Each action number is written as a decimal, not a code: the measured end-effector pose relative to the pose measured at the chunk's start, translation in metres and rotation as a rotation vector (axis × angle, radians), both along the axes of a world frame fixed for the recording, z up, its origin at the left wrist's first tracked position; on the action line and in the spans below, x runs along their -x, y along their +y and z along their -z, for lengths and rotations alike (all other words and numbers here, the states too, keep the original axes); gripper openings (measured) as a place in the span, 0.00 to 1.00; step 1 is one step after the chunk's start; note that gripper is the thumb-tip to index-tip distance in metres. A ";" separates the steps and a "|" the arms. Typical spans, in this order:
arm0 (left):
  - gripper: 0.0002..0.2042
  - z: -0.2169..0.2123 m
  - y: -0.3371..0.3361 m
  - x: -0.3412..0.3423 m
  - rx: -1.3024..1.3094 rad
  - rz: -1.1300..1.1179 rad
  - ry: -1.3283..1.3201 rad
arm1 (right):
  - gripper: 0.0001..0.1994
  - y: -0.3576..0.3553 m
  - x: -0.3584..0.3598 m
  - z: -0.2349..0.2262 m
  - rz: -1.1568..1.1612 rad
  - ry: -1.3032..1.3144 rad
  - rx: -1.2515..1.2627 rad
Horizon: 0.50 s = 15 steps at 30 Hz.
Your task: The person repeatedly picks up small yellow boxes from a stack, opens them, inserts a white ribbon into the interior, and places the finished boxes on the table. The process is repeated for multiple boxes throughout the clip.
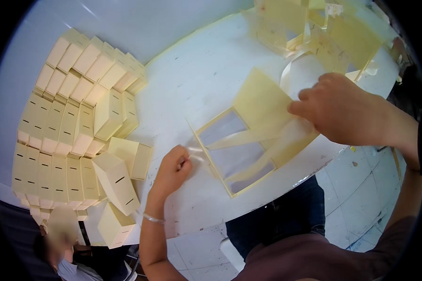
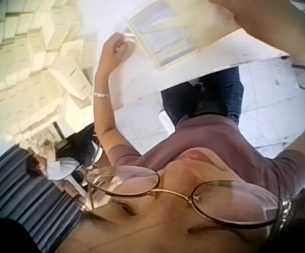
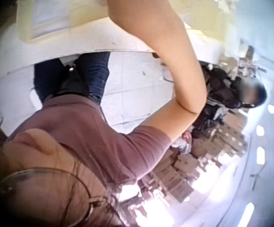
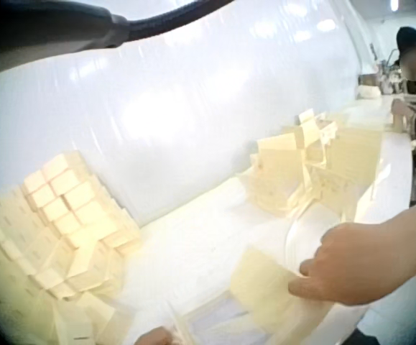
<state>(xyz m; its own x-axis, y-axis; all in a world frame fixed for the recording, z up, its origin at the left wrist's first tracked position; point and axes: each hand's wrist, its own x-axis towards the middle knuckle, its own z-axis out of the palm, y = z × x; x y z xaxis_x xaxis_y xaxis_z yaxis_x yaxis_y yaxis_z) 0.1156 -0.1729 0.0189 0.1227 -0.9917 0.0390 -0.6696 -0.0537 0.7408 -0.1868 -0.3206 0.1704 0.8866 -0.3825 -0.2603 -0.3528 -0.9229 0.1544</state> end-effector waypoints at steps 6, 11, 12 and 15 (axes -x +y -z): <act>0.06 -0.023 0.055 -0.017 0.068 -0.258 0.106 | 0.12 -0.001 -0.036 0.028 -0.018 -0.674 -0.629; 0.06 -0.014 0.155 -0.018 0.040 -0.664 0.002 | 0.13 -0.008 -0.040 0.084 -0.590 -0.388 -0.275; 0.06 -0.006 0.179 -0.019 0.039 -0.726 0.011 | 0.14 -0.008 -0.038 0.089 -0.701 -0.308 -0.274; 0.06 0.014 0.211 -0.017 0.013 -0.879 0.153 | 0.15 0.002 -0.022 0.085 -0.645 -0.198 -0.126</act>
<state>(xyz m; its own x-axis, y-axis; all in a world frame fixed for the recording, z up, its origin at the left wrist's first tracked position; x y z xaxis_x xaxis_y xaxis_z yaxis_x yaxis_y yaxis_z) 0.1323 0.0384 0.0045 0.8434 -0.5364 -0.0298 -0.2839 -0.4922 0.8229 -0.1650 -0.3189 0.0855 0.9624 0.2604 -0.0777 0.2627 -0.9646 0.0211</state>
